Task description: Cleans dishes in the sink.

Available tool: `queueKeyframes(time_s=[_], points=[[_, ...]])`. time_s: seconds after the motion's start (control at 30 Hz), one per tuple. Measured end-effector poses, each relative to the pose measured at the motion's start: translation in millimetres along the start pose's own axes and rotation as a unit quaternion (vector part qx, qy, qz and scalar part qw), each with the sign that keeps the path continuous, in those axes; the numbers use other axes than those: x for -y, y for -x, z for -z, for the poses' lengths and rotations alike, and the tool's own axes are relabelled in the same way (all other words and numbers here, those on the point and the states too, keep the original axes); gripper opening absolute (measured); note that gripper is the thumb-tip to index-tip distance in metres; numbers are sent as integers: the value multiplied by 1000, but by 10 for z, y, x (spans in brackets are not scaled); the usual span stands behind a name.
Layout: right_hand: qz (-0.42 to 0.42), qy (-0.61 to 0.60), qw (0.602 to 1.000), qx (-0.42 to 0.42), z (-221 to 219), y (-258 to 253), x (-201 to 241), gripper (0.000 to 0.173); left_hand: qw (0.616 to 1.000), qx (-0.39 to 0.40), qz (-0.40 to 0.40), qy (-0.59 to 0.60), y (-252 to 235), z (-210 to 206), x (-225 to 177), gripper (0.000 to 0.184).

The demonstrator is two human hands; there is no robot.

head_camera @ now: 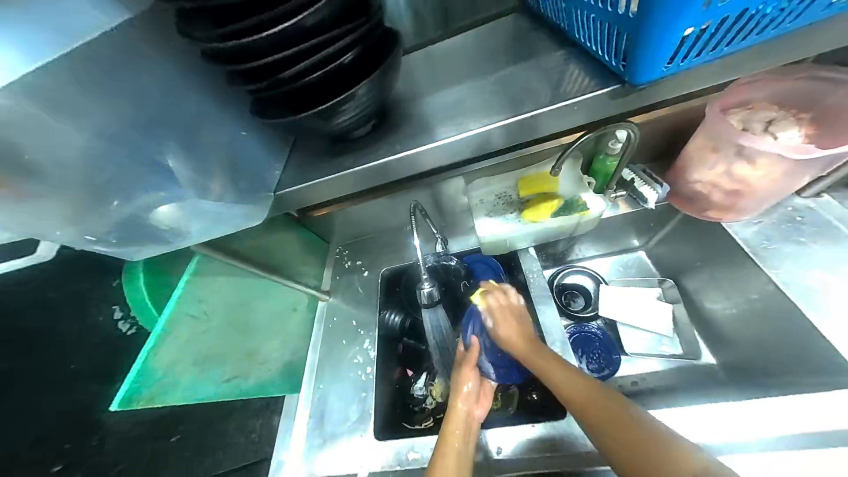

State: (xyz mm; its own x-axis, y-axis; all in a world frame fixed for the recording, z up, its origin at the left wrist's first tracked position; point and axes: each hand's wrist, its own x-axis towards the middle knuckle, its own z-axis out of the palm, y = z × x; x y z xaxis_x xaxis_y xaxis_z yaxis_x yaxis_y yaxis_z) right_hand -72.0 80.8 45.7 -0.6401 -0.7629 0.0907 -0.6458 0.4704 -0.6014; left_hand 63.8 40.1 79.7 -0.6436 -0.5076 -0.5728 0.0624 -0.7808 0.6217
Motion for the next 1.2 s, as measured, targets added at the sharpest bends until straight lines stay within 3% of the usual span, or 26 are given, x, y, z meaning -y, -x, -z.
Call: queueKeyframes(time_s=[0.07, 0.17, 0.23, 0.3, 0.37, 0.4, 0.5, 0.57, 0.7, 0.8, 0.87, 0.93, 1.0, 1.07, 1.13, 1.2], points=[[-119, 22, 992, 20, 56, 34, -10, 37, 999, -28, -16, -10, -1, 150, -25, 47], [-314, -124, 941, 34, 1, 362, 57, 44, 994, -105, -21, -37, -110, 420, -15, 42], [-423, -314, 848, -59, -121, 680, 223, 39, 985, -156, -10, -76, -207, 605, 25, 46], [-476, -456, 742, -122, -161, 933, 557, 35, 972, -203, -6, -115, -277, 736, 103, 52], [-488, -535, 675, -138, -88, 967, 902, 32, 968, -214, 19, -128, -289, 748, 147, 57], [-484, -543, 672, -139, -27, 931, 1041, 31, 973, -194, 53, -113, -242, 725, 150, 58], [-436, -483, 733, -198, 183, 652, 1106, 28, 976, -88, 180, -90, -113, 600, 62, 47], [-413, -496, 730, -225, 358, 495, 948, 26, 964, 11, 235, -125, -64, 510, -36, 41], [-390, -658, 612, -200, 150, 731, 811, 43, 943, 138, 174, -246, -197, 426, 3, 61], [-414, -710, 547, -158, -82, 970, 776, 49, 914, 76, 91, -389, -437, 368, 116, 68], [-437, -701, 548, -132, 7, 1003, 757, 54, 886, -7, 55, -460, -573, 257, 130, 66], [-416, -659, 605, -162, 220, 985, 634, 58, 856, -51, 4, -515, -698, 90, 154, 62], [-383, -576, 694, -202, 422, 982, 286, 48, 825, -15, -43, -564, -780, -122, 191, 57], [-381, -506, 736, -240, 616, 1005, -124, 46, 788, 97, -59, -605, -906, -291, 234, 52], [-414, -452, 731, -301, 802, 1071, -511, 48, 700, 195, -109, -678, -1120, -339, 251, 41], [-451, -388, 716, -365, 873, 1183, -966, 52, 547, 228, -156, -790, -1344, -326, 215, 42]])
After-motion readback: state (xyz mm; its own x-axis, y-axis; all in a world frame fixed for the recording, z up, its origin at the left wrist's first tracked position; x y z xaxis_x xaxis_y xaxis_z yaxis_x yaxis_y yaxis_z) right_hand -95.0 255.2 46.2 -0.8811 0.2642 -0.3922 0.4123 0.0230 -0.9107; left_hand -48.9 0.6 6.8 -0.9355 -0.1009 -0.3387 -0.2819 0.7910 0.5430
